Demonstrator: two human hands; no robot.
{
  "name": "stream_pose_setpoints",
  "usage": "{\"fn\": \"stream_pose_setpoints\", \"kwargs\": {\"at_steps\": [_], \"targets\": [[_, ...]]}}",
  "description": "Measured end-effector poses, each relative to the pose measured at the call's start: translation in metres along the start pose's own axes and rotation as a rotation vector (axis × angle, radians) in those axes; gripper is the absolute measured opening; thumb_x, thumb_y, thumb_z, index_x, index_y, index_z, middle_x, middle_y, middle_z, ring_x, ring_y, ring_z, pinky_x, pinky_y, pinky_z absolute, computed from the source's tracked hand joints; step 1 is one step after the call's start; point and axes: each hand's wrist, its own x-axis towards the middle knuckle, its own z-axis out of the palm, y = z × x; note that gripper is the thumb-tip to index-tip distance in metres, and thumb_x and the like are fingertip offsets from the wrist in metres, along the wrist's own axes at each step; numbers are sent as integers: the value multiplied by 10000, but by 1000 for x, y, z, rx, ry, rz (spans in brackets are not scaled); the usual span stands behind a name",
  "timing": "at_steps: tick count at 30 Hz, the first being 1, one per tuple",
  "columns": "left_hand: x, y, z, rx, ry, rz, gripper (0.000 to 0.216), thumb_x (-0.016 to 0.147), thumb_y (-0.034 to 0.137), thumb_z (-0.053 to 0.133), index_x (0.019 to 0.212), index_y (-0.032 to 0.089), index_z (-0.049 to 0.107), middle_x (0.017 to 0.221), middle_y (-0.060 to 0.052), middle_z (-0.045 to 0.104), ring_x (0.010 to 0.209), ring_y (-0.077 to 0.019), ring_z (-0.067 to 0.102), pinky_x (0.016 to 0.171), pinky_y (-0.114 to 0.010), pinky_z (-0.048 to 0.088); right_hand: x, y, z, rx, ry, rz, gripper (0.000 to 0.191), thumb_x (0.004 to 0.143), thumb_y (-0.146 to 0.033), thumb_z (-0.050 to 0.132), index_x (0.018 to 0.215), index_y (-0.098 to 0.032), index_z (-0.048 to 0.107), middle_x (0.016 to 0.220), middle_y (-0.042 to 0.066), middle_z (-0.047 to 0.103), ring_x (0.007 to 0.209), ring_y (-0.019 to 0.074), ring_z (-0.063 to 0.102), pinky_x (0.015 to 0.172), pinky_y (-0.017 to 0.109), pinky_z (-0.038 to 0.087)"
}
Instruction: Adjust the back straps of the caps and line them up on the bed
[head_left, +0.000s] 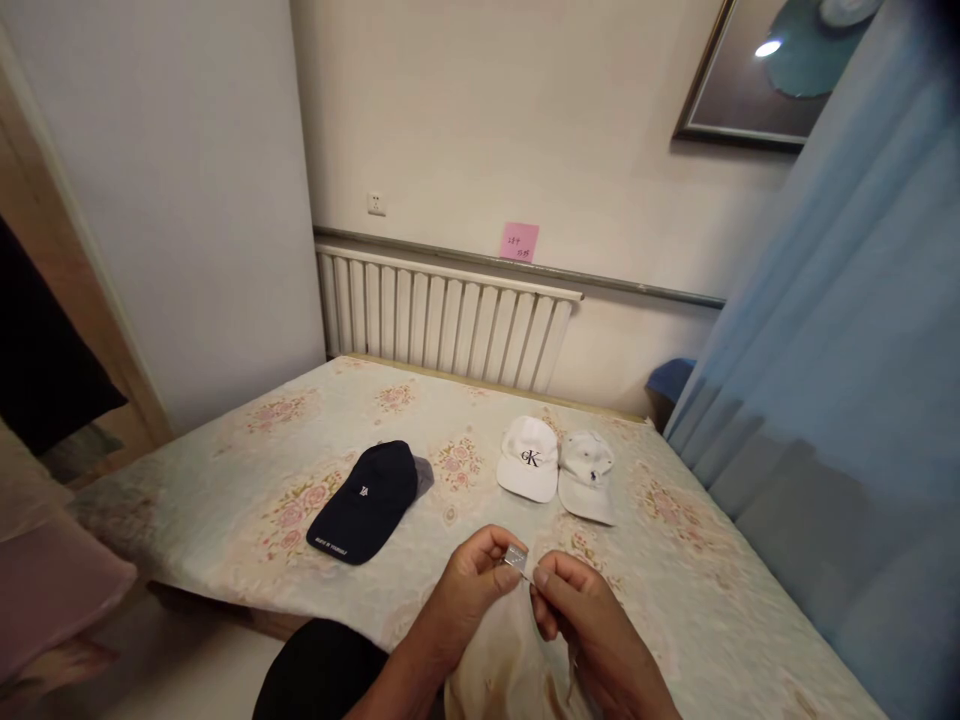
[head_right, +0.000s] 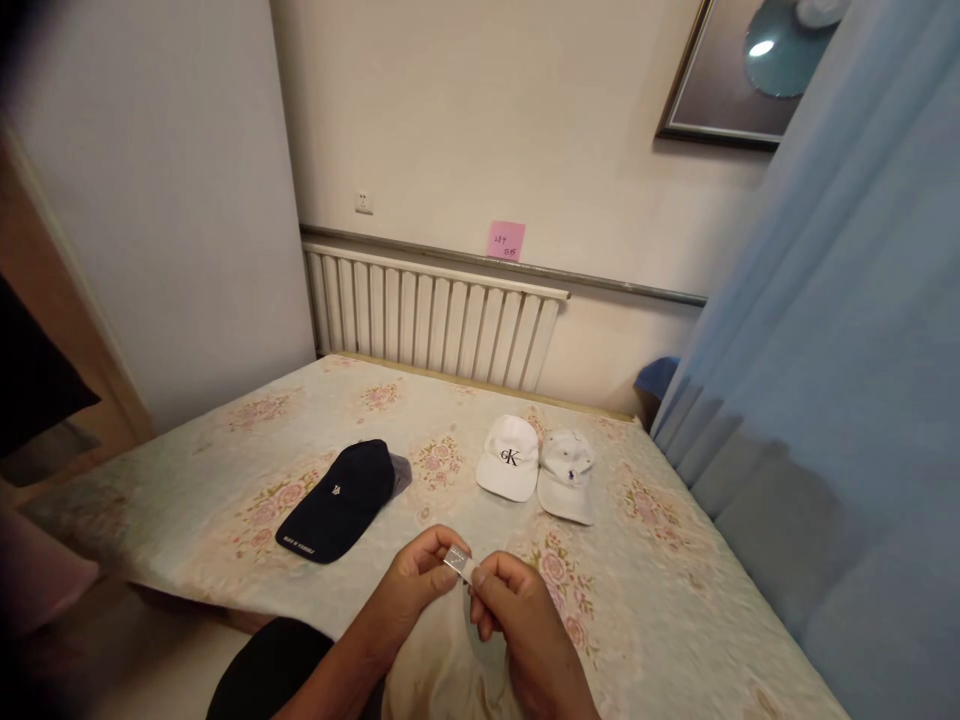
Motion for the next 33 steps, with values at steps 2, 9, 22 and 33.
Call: {"fn": "stream_pose_setpoints", "kwargs": {"at_steps": [2,9,22,33], "targets": [[0,1,2,-6,-5,-9,222,709,283,691,867,174,580,721,11,597,635,-114,539,640,-236,381,0,3,-1,50,15,-8,266,783,-330,582,581,-173,509,496,-34,486,487,88,384,525,244,277],[2,1,8,-37,-38,-38,231,701,296,693,860,178,574,696,6,606,602,-131,556,603,-247,391,0,4,-3,121,17,0,261,768,-332,597,581,-170,513,502,-30,495,479,88,382,519,247,271],[2,-3,2,112,-1,2,184,722,268,680,856,173,595,721,11,586,683,-122,519,671,-237,361,-4,9,-7,113,-5,-34,285,818,-363,566,614,-169,520,524,-29,484,520,95,393,544,250,275],[1,1,2,102,-11,3,209,711,268,691,851,158,582,711,28,561,674,-103,497,657,-219,352,-4,12,-13,66,-24,-41,272,800,-368,591,630,-162,535,543,-25,497,536,97,404,552,246,288]]}}
